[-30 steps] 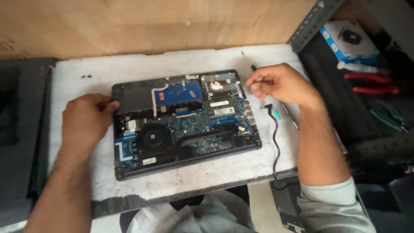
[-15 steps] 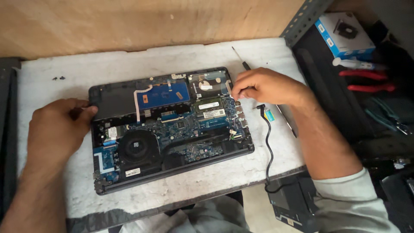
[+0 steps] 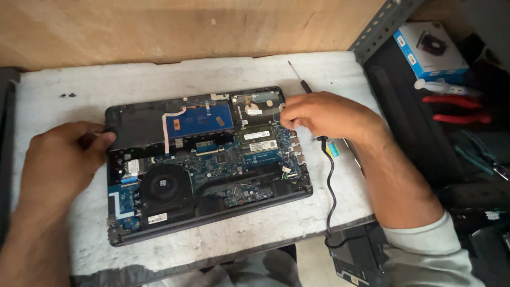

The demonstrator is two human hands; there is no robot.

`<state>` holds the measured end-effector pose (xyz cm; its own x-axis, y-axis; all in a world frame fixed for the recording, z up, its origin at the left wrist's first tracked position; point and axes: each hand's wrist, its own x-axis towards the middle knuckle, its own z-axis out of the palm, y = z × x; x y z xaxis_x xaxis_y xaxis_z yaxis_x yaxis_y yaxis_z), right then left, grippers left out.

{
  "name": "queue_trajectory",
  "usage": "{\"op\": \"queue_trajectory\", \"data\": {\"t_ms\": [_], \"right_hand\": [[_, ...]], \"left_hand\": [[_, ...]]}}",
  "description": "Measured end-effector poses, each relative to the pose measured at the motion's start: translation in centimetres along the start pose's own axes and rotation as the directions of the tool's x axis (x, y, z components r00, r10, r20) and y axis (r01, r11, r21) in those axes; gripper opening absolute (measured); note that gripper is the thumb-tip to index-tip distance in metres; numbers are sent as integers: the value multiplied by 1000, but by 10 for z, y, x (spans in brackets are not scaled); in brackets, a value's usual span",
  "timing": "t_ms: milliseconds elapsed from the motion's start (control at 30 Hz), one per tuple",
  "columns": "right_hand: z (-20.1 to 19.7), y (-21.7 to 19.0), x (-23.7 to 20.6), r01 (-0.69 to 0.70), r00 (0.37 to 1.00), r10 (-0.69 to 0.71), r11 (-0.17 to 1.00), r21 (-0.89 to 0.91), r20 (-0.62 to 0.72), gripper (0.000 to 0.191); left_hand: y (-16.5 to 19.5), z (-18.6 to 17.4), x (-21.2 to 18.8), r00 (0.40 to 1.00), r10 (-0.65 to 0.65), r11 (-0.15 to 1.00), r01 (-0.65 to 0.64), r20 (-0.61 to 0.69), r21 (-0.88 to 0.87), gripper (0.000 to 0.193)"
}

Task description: The person works on an opened laptop at a repair bench, holding and repositioning the chassis to view the exposed motherboard and screen, then removes the hard drive from the board and sets it on the bench beside the laptop.

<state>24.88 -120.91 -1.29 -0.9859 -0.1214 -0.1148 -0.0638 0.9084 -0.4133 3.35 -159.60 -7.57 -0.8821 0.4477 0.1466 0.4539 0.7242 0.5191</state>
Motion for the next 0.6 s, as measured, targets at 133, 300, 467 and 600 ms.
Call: {"op": "queue_trajectory", "data": {"t_ms": [133, 300, 467, 600], "right_hand": [[1, 14, -3, 96, 995, -92, 992, 81, -42, 21], [3, 27, -5, 96, 994, -88, 985, 142, -62, 22], [4, 30, -8, 69, 996, -62, 993, 101, -71, 20], [5, 33, -10, 49, 997, -40, 990, 133, -70, 18]], "left_hand": [[3, 4, -1, 1000, 5, 1000, -5, -10, 0, 29], [4, 7, -2, 1000, -2, 1000, 2, 7, -30, 30], [4, 8, -3, 999, -32, 997, 34, 32, -71, 28], [3, 10, -4, 1000, -27, 995, 28, 15, -96, 30]]}}
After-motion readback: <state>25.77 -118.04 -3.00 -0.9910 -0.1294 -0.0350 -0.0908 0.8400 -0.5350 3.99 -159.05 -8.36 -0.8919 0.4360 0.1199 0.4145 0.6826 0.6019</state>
